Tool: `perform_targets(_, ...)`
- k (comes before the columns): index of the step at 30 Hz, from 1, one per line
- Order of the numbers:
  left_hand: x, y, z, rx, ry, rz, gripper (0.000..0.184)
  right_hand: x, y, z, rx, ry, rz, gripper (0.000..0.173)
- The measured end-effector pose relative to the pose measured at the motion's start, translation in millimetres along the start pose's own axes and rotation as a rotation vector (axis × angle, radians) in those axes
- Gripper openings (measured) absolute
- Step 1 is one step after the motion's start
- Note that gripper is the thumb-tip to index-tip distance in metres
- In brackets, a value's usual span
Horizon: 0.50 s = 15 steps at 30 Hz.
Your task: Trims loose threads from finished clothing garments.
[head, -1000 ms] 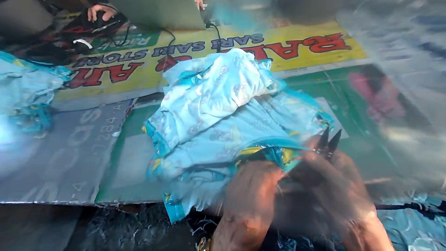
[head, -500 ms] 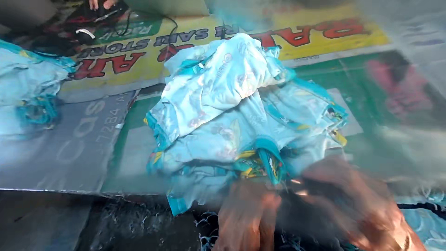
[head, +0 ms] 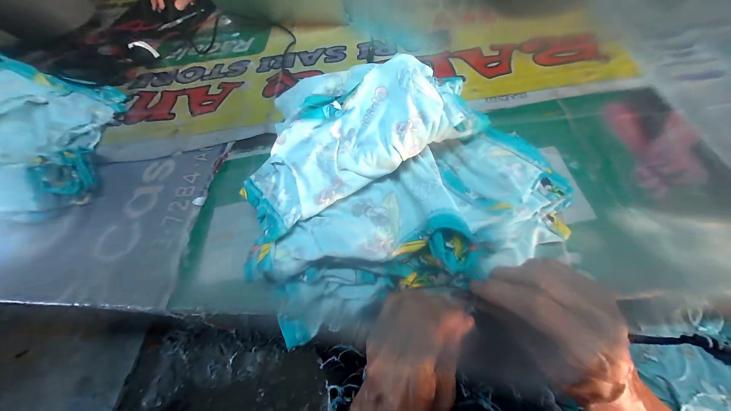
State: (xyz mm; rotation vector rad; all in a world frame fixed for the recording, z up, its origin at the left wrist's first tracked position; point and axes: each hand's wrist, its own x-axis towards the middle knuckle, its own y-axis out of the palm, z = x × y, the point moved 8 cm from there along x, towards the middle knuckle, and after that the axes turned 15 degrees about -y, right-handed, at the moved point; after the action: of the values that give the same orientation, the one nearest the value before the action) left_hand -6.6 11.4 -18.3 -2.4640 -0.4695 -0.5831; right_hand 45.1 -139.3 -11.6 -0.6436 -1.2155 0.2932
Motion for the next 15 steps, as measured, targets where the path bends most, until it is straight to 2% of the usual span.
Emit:
perform_targets(5,-3.5,-3.5,-1.3,-0.07,0.026,0.034,0.017,-2.7,8.1,-20.0,0.45,0.215,-0.083,0.03)
perform_targets(9,-9.0,-8.9,-10.9,-0.147,0.091,0.114,0.013,3.6,13.1,-16.8,0.412,0.214,-0.076,0.038)
perform_targets(12,-20.4,-3.0,-23.1,-0.129,0.192,0.306,0.017,9.8,13.9,-17.4,0.373,0.277,-0.07,0.043)
perform_targets(14,-26.8,6.8,-30.9,-0.022,0.322,0.403,0.024,15.3,15.5,-21.4,0.343,0.33,-0.078,0.038)
perform_targets(15,-26.7,7.7,-31.3,0.032,0.379,0.399,0.024,18.3,16.4,-24.8,0.32,0.336,-0.085,0.032)
